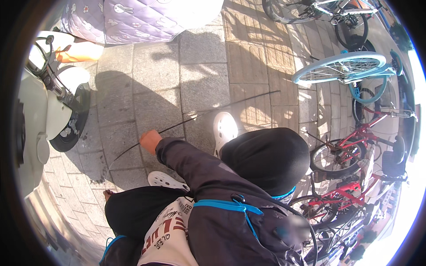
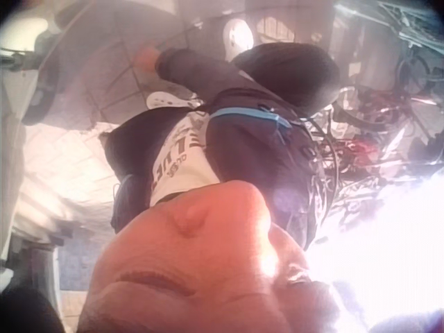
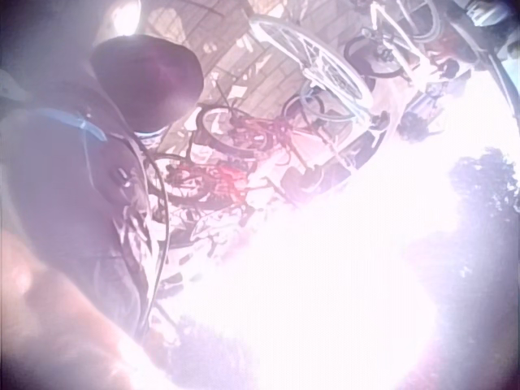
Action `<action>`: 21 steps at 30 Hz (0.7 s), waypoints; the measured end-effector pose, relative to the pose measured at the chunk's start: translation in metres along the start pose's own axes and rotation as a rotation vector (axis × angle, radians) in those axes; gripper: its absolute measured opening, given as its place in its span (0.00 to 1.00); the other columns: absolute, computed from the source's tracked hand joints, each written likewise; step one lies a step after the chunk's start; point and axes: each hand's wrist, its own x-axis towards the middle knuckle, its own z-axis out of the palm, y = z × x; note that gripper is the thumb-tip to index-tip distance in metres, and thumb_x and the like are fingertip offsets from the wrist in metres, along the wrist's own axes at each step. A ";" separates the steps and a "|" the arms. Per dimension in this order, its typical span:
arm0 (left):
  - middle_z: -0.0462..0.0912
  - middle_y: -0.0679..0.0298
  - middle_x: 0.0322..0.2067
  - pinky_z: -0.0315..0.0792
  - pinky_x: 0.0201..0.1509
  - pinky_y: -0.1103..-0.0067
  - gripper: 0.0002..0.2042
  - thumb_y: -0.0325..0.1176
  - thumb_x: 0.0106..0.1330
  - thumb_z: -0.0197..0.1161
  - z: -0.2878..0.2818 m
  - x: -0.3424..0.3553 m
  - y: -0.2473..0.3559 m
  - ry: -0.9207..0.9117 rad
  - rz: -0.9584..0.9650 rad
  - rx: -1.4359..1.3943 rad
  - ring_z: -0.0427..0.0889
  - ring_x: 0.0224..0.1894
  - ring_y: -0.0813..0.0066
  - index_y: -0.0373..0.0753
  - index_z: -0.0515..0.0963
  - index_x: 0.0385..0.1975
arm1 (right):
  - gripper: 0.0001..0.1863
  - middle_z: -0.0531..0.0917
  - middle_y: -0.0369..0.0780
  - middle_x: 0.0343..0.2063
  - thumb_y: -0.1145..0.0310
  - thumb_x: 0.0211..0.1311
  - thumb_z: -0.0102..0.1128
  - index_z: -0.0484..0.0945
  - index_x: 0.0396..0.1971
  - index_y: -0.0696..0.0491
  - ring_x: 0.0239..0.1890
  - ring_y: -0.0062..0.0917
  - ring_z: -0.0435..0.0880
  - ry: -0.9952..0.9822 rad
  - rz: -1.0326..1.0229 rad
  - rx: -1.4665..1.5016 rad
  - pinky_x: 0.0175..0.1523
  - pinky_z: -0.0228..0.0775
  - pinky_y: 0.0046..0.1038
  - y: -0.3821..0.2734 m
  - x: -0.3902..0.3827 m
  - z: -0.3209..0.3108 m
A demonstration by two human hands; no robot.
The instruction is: The person uses pliers to cut and strip a black cable, then attaches a metal connector to its end. They route the cable along the handlebar of a white scooter and secure it near the front wheel area.
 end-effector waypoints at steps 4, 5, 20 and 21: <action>0.65 0.75 0.24 0.54 0.22 0.81 0.19 0.55 0.83 0.47 0.002 0.007 0.006 0.053 -0.029 -0.010 0.58 0.20 0.82 0.49 0.69 0.34 | 0.08 0.85 0.42 0.37 0.69 0.58 0.62 0.85 0.36 0.52 0.40 0.38 0.87 -0.032 -0.005 0.022 0.44 0.79 0.39 -0.001 0.002 -0.003; 0.65 0.75 0.24 0.54 0.21 0.81 0.18 0.54 0.83 0.47 0.001 0.006 0.008 0.034 -0.016 0.027 0.59 0.20 0.82 0.49 0.70 0.34 | 0.08 0.85 0.42 0.37 0.69 0.58 0.62 0.85 0.36 0.52 0.41 0.38 0.87 -0.037 -0.008 0.026 0.44 0.79 0.39 -0.001 0.002 -0.004; 0.84 0.69 0.37 0.65 0.22 0.85 0.09 0.41 0.80 0.60 0.054 0.000 -0.003 -0.343 0.182 -0.082 0.74 0.27 0.85 0.42 0.79 0.41 | 0.10 0.87 0.45 0.42 0.71 0.59 0.64 0.86 0.41 0.53 0.44 0.41 0.90 -0.257 -0.153 0.021 0.44 0.81 0.41 -0.015 0.018 -0.023; 0.84 0.69 0.37 0.64 0.22 0.85 0.09 0.41 0.79 0.61 0.059 -0.010 -0.003 -0.337 0.234 -0.102 0.74 0.27 0.85 0.42 0.79 0.41 | 0.11 0.87 0.46 0.42 0.71 0.59 0.64 0.85 0.42 0.53 0.44 0.42 0.90 -0.292 -0.173 0.017 0.44 0.81 0.42 -0.012 0.023 -0.027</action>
